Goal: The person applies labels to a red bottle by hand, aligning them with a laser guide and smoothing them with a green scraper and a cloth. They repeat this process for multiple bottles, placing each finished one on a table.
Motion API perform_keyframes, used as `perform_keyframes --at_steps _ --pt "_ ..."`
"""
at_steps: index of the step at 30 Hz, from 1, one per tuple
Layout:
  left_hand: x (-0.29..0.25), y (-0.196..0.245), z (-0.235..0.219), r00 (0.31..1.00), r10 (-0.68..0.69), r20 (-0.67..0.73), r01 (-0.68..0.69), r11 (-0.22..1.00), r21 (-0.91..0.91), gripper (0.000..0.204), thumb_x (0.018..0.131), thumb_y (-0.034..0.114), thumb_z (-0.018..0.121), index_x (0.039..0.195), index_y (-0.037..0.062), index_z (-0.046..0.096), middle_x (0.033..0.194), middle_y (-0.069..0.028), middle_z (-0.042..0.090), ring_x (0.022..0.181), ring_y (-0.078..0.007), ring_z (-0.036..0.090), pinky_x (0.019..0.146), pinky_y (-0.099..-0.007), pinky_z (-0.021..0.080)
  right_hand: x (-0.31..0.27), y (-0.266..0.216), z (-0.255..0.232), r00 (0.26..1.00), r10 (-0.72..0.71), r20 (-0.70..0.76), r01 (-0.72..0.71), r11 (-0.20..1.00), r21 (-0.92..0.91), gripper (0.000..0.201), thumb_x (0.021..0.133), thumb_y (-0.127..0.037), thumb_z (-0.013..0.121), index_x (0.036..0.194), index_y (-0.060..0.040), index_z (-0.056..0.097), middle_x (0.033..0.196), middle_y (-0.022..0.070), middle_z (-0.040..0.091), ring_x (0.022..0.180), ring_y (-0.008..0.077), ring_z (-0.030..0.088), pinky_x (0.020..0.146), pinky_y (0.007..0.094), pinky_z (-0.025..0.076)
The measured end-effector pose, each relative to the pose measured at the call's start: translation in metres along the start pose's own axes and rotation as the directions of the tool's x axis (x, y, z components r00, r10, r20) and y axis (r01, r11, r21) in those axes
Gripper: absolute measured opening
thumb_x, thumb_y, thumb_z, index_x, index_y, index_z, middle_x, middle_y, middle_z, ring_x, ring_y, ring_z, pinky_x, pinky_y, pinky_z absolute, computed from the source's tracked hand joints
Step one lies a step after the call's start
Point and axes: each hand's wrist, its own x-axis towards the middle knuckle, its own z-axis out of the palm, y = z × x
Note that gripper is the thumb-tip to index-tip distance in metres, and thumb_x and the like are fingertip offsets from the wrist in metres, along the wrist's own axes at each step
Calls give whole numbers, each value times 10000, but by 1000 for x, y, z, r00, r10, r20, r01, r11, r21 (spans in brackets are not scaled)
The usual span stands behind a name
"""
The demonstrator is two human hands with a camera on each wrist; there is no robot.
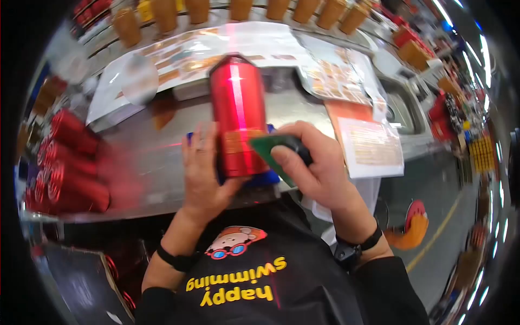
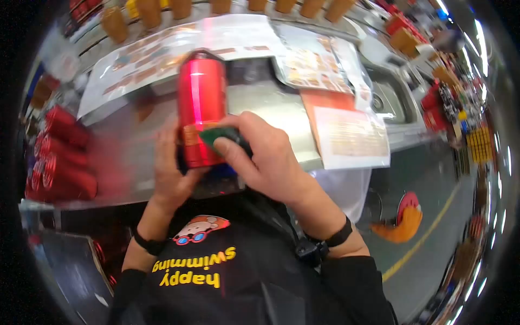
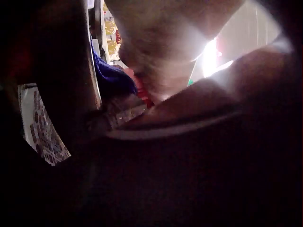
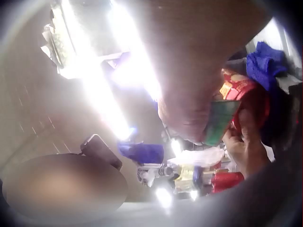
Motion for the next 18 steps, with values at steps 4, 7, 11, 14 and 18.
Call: perform_keyframes --at_steps 4,7,11,14,18 --pt "-6 2 6 999 -36 10 36 999 -37 1004 794 497 754 1495 -35 271 1490 -227 386 1426 -444 265 1168 -559 142 -39 42 -34 965 18 -262 -68 980 -186 278 897 55 541 1161 8 619 1225 184 609 1039 269 628 843 319 506" --pt "7 15 6 994 81 -74 -73 991 110 1010 805 519 739 1500 -35 258 1504 -222 370 1431 -439 258 1165 -558 141 -78 81 -90 943 45 -329 -223 821 -526 355 799 161 458 1032 17 684 1398 198 534 1277 323 533 999 350 462" --pt "1 3 10 998 56 -42 -53 995 85 988 849 588 653 1506 -33 255 1513 -220 362 1427 -423 277 1171 -545 136 -153 121 -145 900 201 -388 -433 530 -729 331 795 99 496 1029 -7 705 1306 192 588 1219 369 538 1056 404 422" --pt "-7 -8 19 999 -12 -48 8 996 -85 932 893 576 611 1503 -41 268 1521 -229 350 1435 -394 280 1179 -501 155 -184 132 -134 895 206 -395 -445 447 -776 352 790 87 532 1078 -21 703 1264 177 602 1179 371 540 1033 414 430" --pt "-12 -13 21 998 -32 -45 26 990 -139 918 909 565 603 1501 -50 266 1529 -240 337 1441 -382 279 1178 -477 179 -181 128 -126 926 151 -346 -368 569 -735 331 797 71 567 1084 -27 698 1255 156 603 1179 352 531 1024 412 427"
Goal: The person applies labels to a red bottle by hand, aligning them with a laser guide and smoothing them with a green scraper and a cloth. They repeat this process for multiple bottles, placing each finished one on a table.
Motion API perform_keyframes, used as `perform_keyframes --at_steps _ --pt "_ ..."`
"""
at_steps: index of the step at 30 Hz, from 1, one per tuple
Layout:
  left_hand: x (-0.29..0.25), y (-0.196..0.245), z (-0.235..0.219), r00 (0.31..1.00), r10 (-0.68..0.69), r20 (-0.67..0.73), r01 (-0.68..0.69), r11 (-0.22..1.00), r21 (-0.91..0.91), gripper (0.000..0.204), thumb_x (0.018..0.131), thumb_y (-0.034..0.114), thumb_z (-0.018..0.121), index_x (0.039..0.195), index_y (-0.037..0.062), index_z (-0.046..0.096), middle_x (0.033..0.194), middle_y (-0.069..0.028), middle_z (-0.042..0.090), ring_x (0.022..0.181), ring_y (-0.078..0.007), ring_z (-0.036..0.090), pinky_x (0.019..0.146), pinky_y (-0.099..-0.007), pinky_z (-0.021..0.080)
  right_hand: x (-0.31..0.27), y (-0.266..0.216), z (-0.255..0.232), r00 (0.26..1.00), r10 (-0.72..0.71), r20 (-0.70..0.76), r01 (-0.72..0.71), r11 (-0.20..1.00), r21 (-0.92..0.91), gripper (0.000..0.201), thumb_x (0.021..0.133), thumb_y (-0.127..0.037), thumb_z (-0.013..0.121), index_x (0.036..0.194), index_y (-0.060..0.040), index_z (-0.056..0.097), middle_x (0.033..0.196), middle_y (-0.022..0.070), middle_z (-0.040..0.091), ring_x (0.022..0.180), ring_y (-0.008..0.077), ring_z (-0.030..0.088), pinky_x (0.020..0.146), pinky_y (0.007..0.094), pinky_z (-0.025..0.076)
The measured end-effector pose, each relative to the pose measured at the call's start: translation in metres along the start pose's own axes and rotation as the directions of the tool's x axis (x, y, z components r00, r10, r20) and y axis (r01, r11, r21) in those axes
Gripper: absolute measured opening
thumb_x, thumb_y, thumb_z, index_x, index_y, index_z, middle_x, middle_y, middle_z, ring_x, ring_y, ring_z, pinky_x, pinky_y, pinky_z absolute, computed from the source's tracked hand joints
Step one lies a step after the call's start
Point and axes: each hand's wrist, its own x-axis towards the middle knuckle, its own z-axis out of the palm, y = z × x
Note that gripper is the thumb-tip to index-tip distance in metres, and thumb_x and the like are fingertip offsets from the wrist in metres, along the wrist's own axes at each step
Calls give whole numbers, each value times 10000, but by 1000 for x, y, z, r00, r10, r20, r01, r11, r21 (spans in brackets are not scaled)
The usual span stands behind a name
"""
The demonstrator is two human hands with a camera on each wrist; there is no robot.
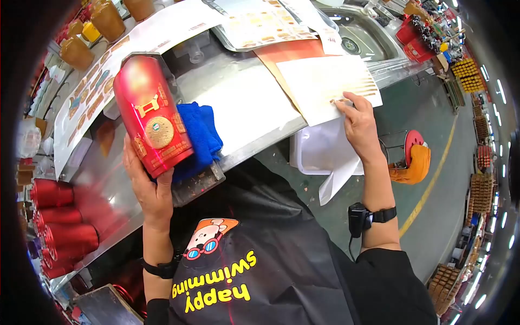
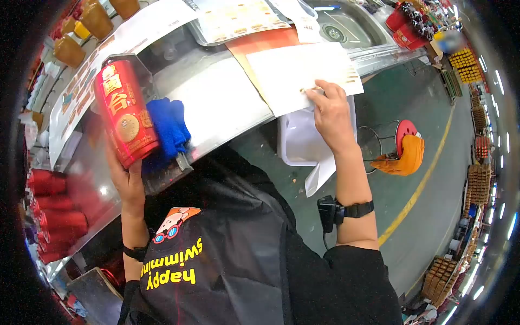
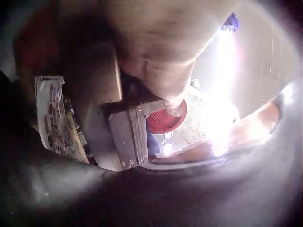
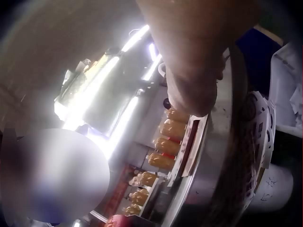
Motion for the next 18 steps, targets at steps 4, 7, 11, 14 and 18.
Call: perform_keyframes --at_steps 4,7,11,14,18 --pt "1 3 -1 1000 -12 9 13 999 -35 919 911 567 599 1501 -52 264 1532 -246 332 1445 -375 277 1177 -459 192 8 8 0 991 107 -82 -102 993 59 279 865 -7 599 1126 -47 689 1286 143 579 1205 330 511 1027 399 418" --pt "-1 -1 -1 1000 -24 14 25 997 -77 909 906 521 637 1505 -48 258 1534 -240 328 1441 -369 285 1172 -445 209 16 -6 1 998 53 -43 -49 994 94 288 823 -39 668 1108 -64 709 1265 170 580 1169 362 517 1005 426 430" --pt "0 7 0 997 -73 31 75 993 -89 894 874 392 725 1503 -41 260 1522 -230 337 1431 -373 297 1169 -428 228 21 -5 7 999 16 -48 -12 997 81 156 791 -70 710 945 -53 704 1258 194 557 1186 372 497 993 436 431" --pt "3 14 -9 999 19 28 -23 984 175 910 836 405 750 1494 -31 296 1493 -217 385 1422 -389 305 1170 -525 175 28 -6 7 999 45 -2 -44 990 133 73 782 -41 700 836 -25 654 1214 196 561 1159 370 507 992 426 415" --pt "13 29 -19 986 165 -23 -142 904 404 942 775 412 787 1470 -48 349 1451 -204 451 1410 -400 327 1139 -641 104 45 -54 -16 980 121 160 -177 894 411 69 809 -44 691 809 -24 625 1173 144 569 1083 279 525 941 371 407"
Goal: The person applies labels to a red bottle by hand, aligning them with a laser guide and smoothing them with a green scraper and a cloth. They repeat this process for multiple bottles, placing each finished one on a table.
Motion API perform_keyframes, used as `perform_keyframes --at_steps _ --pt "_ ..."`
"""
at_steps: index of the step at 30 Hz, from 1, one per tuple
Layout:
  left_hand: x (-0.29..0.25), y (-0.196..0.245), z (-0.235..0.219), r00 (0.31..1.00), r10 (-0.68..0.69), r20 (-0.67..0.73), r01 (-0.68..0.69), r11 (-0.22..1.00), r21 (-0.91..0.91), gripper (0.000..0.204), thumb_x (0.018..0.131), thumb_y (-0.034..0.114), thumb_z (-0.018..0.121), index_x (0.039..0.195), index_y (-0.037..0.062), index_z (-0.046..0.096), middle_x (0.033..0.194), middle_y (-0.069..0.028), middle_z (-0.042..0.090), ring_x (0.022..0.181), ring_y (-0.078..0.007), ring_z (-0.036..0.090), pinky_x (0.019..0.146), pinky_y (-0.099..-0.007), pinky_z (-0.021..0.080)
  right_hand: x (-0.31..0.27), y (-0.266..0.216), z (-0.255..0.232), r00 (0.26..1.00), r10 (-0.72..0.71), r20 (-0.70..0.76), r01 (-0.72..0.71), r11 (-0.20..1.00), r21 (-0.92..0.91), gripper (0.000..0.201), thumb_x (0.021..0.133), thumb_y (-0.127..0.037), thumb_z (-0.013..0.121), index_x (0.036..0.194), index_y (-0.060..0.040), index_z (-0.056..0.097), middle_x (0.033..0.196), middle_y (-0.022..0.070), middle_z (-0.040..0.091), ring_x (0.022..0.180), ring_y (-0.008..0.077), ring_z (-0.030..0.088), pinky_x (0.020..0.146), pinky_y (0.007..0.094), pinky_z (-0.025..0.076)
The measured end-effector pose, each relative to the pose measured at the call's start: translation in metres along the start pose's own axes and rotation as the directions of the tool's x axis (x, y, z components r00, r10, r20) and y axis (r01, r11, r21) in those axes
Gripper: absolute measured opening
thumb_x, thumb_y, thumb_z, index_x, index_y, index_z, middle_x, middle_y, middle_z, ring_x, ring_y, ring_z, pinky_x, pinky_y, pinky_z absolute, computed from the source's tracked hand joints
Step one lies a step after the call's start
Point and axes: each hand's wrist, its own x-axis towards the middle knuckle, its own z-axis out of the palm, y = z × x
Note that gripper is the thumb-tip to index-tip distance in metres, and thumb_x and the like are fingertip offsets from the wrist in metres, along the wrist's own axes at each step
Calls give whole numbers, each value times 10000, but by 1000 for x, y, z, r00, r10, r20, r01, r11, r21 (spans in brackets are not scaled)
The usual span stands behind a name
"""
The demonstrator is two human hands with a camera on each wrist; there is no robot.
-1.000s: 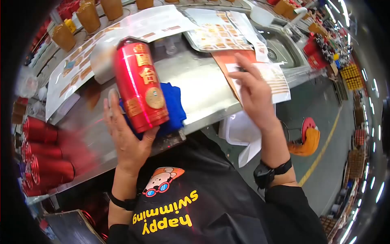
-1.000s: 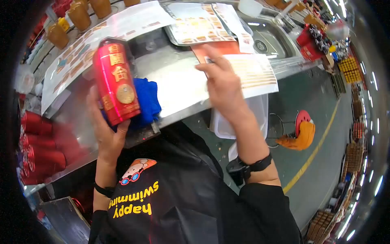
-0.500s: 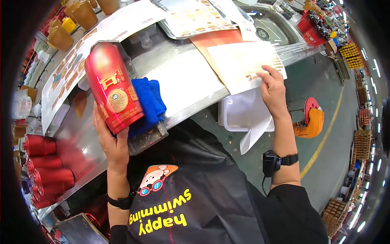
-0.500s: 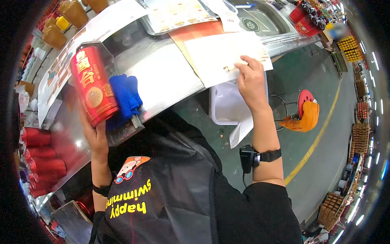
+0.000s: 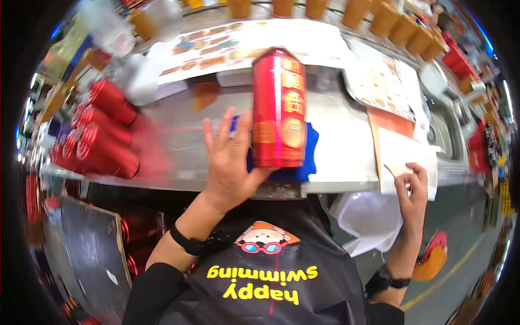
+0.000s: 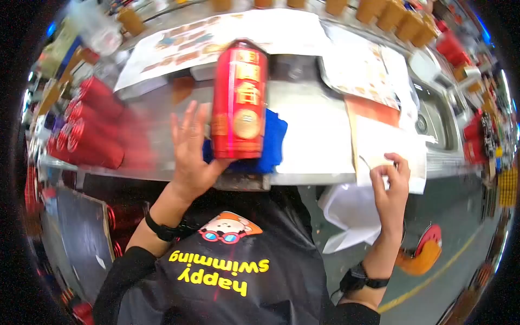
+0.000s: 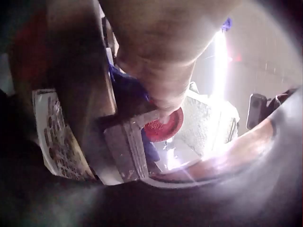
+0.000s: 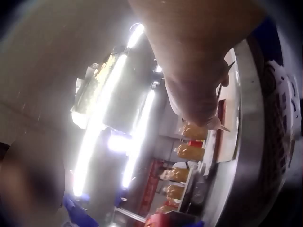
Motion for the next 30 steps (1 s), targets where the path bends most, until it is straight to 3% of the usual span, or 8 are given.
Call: perform_keyframes --at_steps 3,6,9,10,12,14,24,30 --pt "5 6 -7 997 68 -36 -67 997 30 935 757 387 802 1476 -20 364 1394 -196 516 1406 -410 330 1138 -642 103 4 -51 13 978 -172 122 137 958 251 60 800 -51 692 830 -28 644 1177 142 561 1106 268 533 966 357 392" --pt "6 4 -12 999 39 27 -37 997 -72 878 792 404 774 1481 26 381 1437 -210 472 1427 -433 273 1157 -599 104 12 -110 31 926 -313 209 225 907 357 76 774 -46 713 823 -29 658 1189 140 556 1114 276 536 979 380 387" --pt "7 5 -24 998 20 66 13 887 -461 812 850 411 722 1500 79 366 1480 -242 411 1440 -452 213 1174 -540 111 19 -151 46 847 -478 234 350 831 432 96 764 -49 736 834 -36 671 1163 152 554 1105 310 531 954 395 397" --pt "10 10 -33 992 0 125 68 838 -541 544 917 371 658 1359 82 527 1504 -281 355 1442 -461 186 1178 -499 131 21 -160 53 835 -497 236 371 825 427 97 769 -53 738 837 -38 671 1157 155 554 1105 314 527 950 397 398" --pt "8 13 -33 994 -13 108 69 845 -531 359 926 316 649 1185 72 604 1490 -294 370 1428 -458 212 1169 -501 155 23 -173 62 811 -532 244 410 813 413 99 779 -61 744 841 -40 671 1146 162 553 1103 323 518 940 402 400" --pt "6 18 -29 994 -97 56 112 835 -538 172 917 219 646 894 49 632 1456 -301 415 1393 -454 268 1148 -499 206 23 -175 72 811 -530 247 419 822 386 94 797 -70 739 845 -39 664 1142 165 547 1097 325 508 936 405 400" --pt "-8 10 -13 955 -297 11 258 810 -527 148 855 157 685 896 36 611 1304 -289 521 1288 -475 379 1089 -510 290 21 -161 93 874 -403 271 301 887 349 93 841 -84 717 857 -30 643 1135 158 530 1087 305 496 913 380 418" --pt "-10 7 -11 953 -302 5 258 804 -535 138 866 148 674 904 38 600 1259 -282 541 1275 -467 395 1088 -500 296 22 -159 97 883 -393 256 285 883 373 98 842 -86 717 849 -27 639 1122 156 532 1075 299 504 890 374 432"
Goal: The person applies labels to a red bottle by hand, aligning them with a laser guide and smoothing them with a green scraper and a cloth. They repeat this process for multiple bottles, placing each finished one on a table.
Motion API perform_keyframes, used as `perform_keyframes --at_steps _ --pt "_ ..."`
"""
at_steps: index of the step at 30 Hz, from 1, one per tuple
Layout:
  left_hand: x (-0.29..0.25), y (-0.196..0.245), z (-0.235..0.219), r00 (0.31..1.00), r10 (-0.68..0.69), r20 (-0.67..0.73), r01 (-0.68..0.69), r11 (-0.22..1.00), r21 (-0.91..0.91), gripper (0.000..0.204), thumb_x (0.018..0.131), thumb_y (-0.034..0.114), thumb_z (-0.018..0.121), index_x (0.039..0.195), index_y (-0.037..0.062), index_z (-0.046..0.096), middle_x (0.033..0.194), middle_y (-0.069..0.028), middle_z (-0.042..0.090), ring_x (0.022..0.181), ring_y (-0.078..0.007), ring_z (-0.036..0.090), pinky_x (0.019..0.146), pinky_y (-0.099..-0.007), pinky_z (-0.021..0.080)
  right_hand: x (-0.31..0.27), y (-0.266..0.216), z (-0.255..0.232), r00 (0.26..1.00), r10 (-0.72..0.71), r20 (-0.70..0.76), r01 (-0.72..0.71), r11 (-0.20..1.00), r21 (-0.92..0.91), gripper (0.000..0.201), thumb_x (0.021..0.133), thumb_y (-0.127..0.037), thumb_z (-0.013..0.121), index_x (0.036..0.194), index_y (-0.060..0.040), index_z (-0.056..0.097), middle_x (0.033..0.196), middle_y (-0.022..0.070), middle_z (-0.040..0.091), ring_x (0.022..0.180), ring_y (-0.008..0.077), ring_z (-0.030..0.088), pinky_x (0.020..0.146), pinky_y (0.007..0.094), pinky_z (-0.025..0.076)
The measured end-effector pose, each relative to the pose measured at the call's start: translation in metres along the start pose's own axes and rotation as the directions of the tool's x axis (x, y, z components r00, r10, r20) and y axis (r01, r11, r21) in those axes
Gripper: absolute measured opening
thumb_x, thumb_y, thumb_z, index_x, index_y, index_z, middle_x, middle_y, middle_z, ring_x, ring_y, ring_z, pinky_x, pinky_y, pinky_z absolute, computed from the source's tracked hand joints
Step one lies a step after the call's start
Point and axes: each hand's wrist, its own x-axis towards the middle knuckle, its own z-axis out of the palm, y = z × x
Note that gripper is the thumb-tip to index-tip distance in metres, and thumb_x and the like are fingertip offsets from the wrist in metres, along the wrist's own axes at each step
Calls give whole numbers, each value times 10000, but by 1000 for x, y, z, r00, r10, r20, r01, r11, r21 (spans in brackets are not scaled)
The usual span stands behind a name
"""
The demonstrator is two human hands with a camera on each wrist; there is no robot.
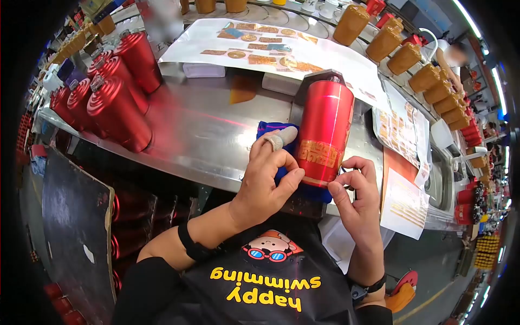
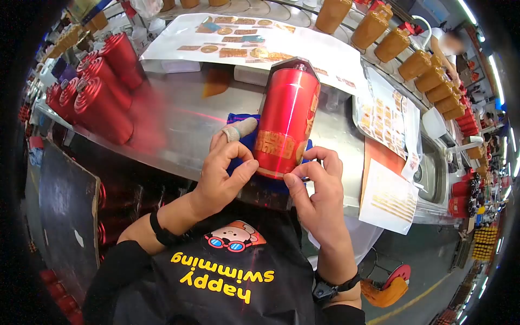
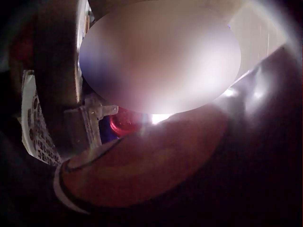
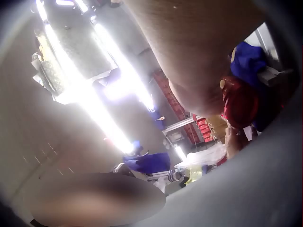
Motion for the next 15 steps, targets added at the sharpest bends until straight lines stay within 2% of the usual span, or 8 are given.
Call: perform_keyframes --at_steps 3,6,9,12,15 --pt "-1 -5 1 1000 -17 -25 17 1000 -14 157 871 166 682 907 42 594 1170 -221 571 1238 -421 429 1061 -471 319 1 -1 0 1000 -4 -2 4 1000 -3 104 841 -89 720 846 -27 636 1118 157 534 1073 298 507 888 372 433" --pt "-1 -7 0 998 -67 -10 66 994 -85 204 871 195 698 926 44 572 1052 -152 569 1138 -360 467 1010 -442 342 1 0 -2 1000 -10 6 10 1000 -29 106 841 -89 721 844 -27 634 1113 159 537 1073 296 509 884 371 435" --pt "0 -1 -2 986 -144 84 148 988 -46 261 905 242 678 1012 56 529 1408 -278 470 1245 -354 433 1087 -448 291 1 0 -3 1000 -8 9 9 999 -36 110 843 -89 721 842 -25 631 1110 162 540 1071 296 514 879 371 438" --pt "0 -5 5 999 -40 -3 40 998 -38 296 866 232 717 991 49 520 984 -114 526 1027 -316 456 965 -428 352 0 -1 -4 1000 -10 12 10 1000 -22 111 844 -86 719 839 -22 628 1111 164 540 1061 294 521 871 369 444" --pt "1 -2 4 999 -37 13 38 999 -30 309 866 238 718 1003 49 515 995 -113 524 1036 -316 454 963 -426 353 -1 -2 -8 1000 -13 20 14 1000 -24 110 844 -80 717 836 -18 626 1113 167 538 1052 291 528 860 365 449"
